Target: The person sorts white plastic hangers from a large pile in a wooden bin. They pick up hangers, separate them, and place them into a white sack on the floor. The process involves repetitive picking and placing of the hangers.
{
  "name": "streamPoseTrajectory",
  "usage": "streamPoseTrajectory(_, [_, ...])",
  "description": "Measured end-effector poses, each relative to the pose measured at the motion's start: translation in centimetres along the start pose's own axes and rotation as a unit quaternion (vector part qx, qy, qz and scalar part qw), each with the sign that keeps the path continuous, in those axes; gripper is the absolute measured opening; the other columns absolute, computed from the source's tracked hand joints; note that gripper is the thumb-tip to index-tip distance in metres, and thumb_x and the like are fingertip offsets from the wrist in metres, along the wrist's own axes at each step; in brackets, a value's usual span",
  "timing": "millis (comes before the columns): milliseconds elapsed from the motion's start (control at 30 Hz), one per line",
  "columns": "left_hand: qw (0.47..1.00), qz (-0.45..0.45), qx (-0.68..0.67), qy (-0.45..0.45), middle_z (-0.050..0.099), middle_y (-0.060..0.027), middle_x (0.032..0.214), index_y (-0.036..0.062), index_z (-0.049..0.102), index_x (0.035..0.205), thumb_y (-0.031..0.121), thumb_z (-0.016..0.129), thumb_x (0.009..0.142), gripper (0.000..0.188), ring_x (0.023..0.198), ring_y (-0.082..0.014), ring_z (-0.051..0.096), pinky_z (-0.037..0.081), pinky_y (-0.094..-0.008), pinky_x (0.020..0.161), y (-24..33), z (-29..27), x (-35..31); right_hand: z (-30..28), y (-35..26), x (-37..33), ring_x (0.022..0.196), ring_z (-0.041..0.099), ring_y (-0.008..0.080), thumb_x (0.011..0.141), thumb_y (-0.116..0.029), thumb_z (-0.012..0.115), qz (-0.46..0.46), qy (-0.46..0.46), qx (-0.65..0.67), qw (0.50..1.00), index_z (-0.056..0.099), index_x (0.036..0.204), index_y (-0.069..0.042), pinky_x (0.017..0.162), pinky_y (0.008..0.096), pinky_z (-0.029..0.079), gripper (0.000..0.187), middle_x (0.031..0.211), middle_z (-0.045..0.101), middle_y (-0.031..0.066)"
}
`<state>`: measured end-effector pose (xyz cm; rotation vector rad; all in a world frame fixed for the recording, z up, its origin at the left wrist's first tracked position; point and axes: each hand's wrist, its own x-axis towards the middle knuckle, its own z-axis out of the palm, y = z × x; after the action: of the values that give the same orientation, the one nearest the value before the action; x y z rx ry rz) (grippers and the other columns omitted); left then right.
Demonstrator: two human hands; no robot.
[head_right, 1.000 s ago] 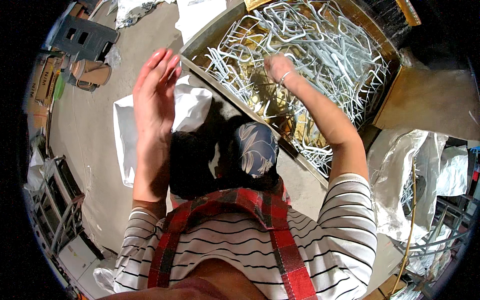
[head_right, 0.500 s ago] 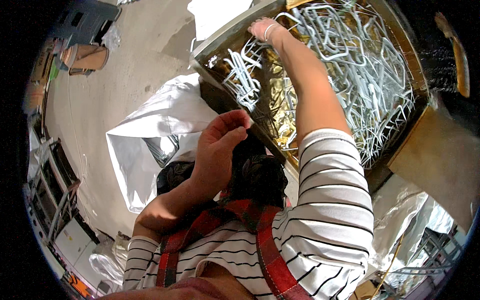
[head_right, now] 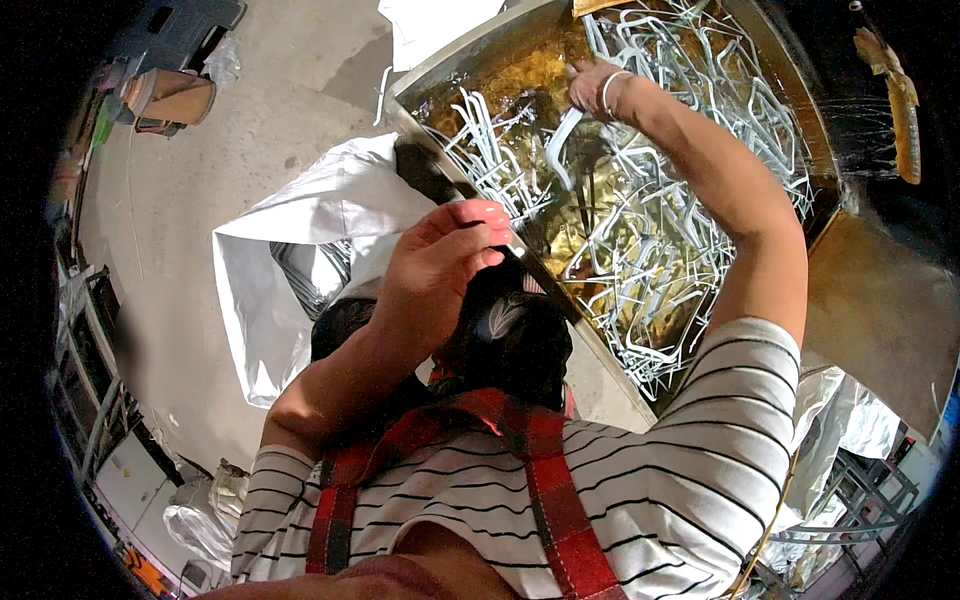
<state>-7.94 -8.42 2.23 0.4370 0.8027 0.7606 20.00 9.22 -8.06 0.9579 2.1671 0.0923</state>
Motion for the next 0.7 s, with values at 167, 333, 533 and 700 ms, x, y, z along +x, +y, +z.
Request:
streamPoseTrajectory(167, [0.999, 0.02, 0.022, -0.033, 0.058, -0.0073, 0.096, 0.0027, 0.056, 0.098, 0.012, 0.054, 0.083, 0.018, 0.089, -0.0152, 0.056, 0.045, -0.0274, 0.076, -1.3, 0.1, -0.1, -3.9, -2.2, 2.6, 0.092, 0.059, 0.0276, 0.066, -0.013, 0.06, -0.07, -0.012, 0.093, 0.993, 0.06, 0.088, -0.008, 0.084, 0.0384, 0.044, 0.023, 0.094, 0.062, 0.0119])
streamPoseTrajectory(333, [0.883, 0.208, -0.249, -0.339, 0.055, -0.0156, 0.099, 0.0001, 0.052, 0.101, 0.027, 0.046, 0.086, 0.031, 0.083, -0.0241, 0.057, 0.049, -0.0336, 0.07, -8.4, -5.8, 6.6, -8.5, -5.8, 2.6, 0.079, 0.061, 0.0315, 0.062, -0.017, 0.064, -0.081, 0.179, 0.199, 0.96, 0.063, 0.078, -0.004, 0.068, 0.0396, 0.049, 0.021, 0.085, 0.064, 0.0161])
streamPoseTrajectory(533, [0.999, 0.008, 0.042, 0.028, 0.055, -0.0022, 0.071, 0.0067, 0.057, 0.085, 0.019, 0.059, 0.071, 0.018, 0.055, -0.0108, 0.051, 0.041, -0.0253, 0.045, -3.3, -3.3, 4.6, -9.2, -9.9, 3.1, 0.076, 0.061, 0.0286, 0.059, -0.028, 0.068, 0.071, -0.026, 0.158, 0.984, 0.064, 0.081, -0.003, 0.068, 0.039, 0.049, 0.033, 0.084, 0.064, 0.015])
streamPoseTrajectory(700, [0.999, -0.003, 0.028, 0.02, 0.053, 0.0004, 0.07, 0.0079, 0.055, 0.081, 0.016, 0.057, 0.075, 0.01, 0.057, -0.0094, 0.049, 0.038, -0.0239, 0.045, -3.0, -2.6, 5.7, -6.8, -11.1, -0.3, 0.073, 0.061, 0.0261, 0.057, -0.037, 0.072, 0.147, -0.105, 0.129, 0.975, 0.065, 0.083, -0.003, 0.068, 0.0385, 0.048, 0.044, 0.082, 0.065, 0.014])
